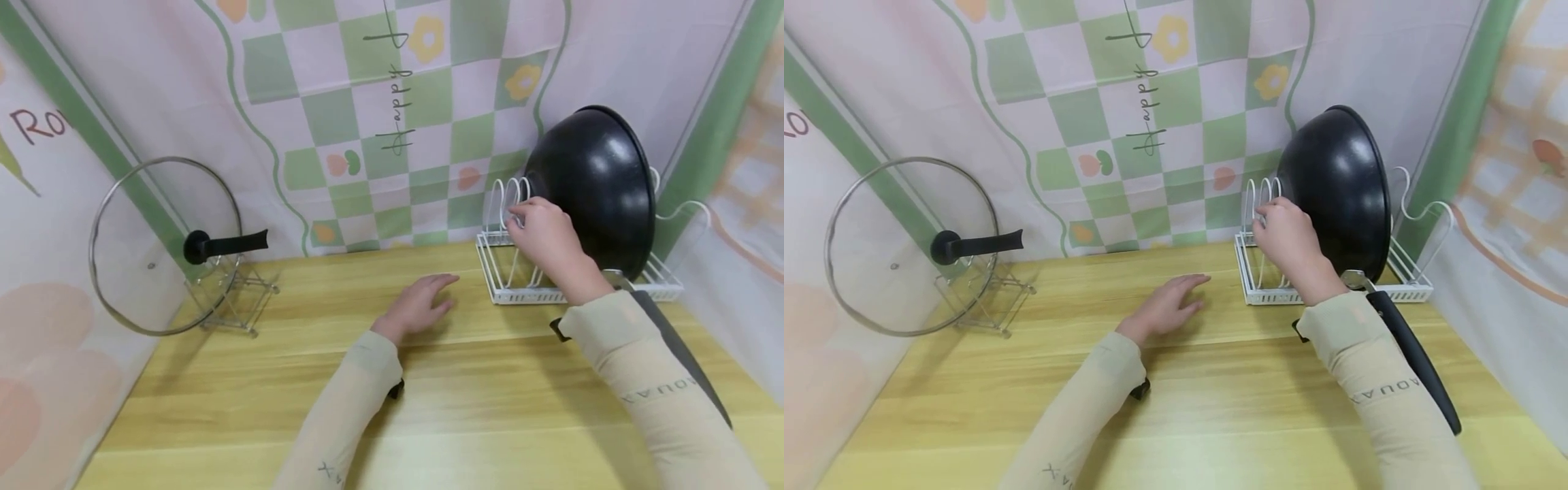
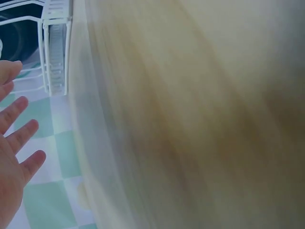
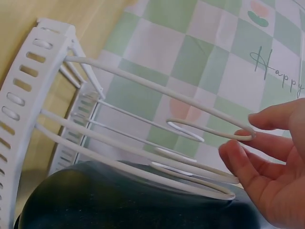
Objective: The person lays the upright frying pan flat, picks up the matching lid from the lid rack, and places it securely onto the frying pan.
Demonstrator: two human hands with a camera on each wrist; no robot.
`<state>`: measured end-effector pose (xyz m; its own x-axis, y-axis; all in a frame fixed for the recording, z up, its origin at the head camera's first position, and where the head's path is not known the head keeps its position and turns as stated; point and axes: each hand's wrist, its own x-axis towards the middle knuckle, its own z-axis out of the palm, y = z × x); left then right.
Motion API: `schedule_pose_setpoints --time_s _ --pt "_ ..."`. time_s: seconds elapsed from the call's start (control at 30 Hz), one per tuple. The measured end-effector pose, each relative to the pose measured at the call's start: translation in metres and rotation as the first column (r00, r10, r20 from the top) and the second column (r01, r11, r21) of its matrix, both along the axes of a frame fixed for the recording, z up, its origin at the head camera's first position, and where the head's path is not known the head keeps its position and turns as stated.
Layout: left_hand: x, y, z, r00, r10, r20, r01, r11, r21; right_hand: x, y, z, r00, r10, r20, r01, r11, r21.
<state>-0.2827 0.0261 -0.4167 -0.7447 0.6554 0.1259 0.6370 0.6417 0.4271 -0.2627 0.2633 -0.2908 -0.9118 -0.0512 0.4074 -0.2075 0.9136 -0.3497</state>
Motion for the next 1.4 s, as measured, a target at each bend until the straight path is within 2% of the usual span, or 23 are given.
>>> schedule_pose_setpoints --time_s 0.2,0.57,1.13,1.4 --pt "0.0 0.01 0.002 1.0 -0.031 0.0 0.031 0.999 0.016 0.0 -0.002 0.001 0.997 -0.036 0.061 0.037 0.999 -0.024" --pt "0.001 0.033 0.006 0.998 -0.055 0.039 0.052 0.996 0.067 -0.001 -0.001 0.001 0.995 -0.09 0.048 0.093 0.993 -0.078" --pt "0.001 0.06 0.001 0.993 -0.083 0.088 0.074 0.992 0.102 -0.003 -0.008 0.002 0.995 -0.082 0.065 0.088 0.991 -0.102" --pt "0.003 0.079 -0.002 0.992 -0.116 0.051 0.111 0.99 0.087 -0.001 -0.005 0.001 0.992 -0.101 0.07 0.108 0.989 -0.103"
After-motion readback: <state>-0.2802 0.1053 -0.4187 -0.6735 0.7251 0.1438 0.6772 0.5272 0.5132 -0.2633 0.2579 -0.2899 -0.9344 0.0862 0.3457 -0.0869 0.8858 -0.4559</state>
